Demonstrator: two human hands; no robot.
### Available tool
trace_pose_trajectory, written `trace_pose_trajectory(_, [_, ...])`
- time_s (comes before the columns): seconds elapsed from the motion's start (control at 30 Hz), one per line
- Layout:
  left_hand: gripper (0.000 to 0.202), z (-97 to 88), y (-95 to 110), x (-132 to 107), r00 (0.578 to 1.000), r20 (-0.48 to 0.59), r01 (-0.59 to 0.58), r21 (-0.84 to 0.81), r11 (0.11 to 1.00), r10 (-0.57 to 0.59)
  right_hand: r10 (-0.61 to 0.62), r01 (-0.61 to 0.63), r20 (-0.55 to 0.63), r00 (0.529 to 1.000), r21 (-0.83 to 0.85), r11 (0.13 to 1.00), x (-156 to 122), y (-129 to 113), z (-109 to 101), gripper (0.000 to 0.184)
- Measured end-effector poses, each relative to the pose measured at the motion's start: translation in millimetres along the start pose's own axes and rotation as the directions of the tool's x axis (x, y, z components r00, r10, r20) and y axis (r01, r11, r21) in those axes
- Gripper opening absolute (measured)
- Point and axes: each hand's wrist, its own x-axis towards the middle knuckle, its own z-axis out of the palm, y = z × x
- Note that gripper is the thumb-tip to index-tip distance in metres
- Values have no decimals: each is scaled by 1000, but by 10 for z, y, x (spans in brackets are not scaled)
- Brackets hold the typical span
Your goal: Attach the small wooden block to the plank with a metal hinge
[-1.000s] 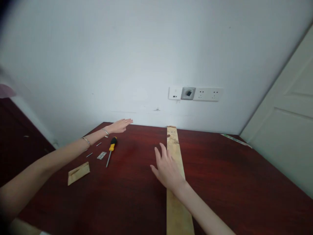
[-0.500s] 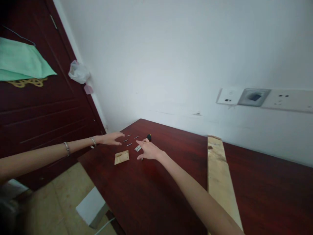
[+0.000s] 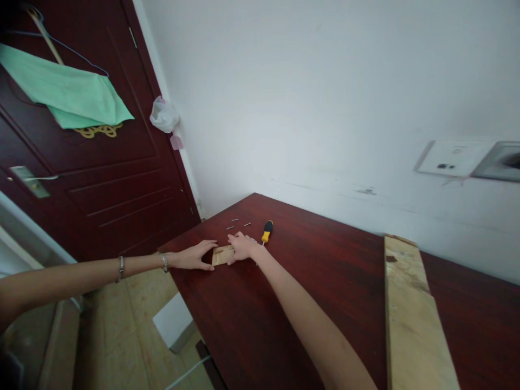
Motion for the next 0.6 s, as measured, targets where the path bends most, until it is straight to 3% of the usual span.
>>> trace_pose_trajectory(0.17, [70,55,-16,17,998,-66,-26,-26,999,24,1,-1,3,1000,-23,1000,-18,-17,21,92])
trace_pose_trajectory(0.33, [54,-37,69,69,992,-102,-72,-16,997,70,-23,19,-58,998,-76,997,-57,-36,8,83])
trace_pose_trajectory(0.47, [44,-227,206,249,978,-139,-157,23,987,159,-39,19,-145,989,-133,991,-234,-27,-167,75])
trace_pose_trajectory(0.6, [43,-456,470,586,940,-181,-280,69,958,288,-2,-51,-253,967,-203,978,-616,58,-466,72])
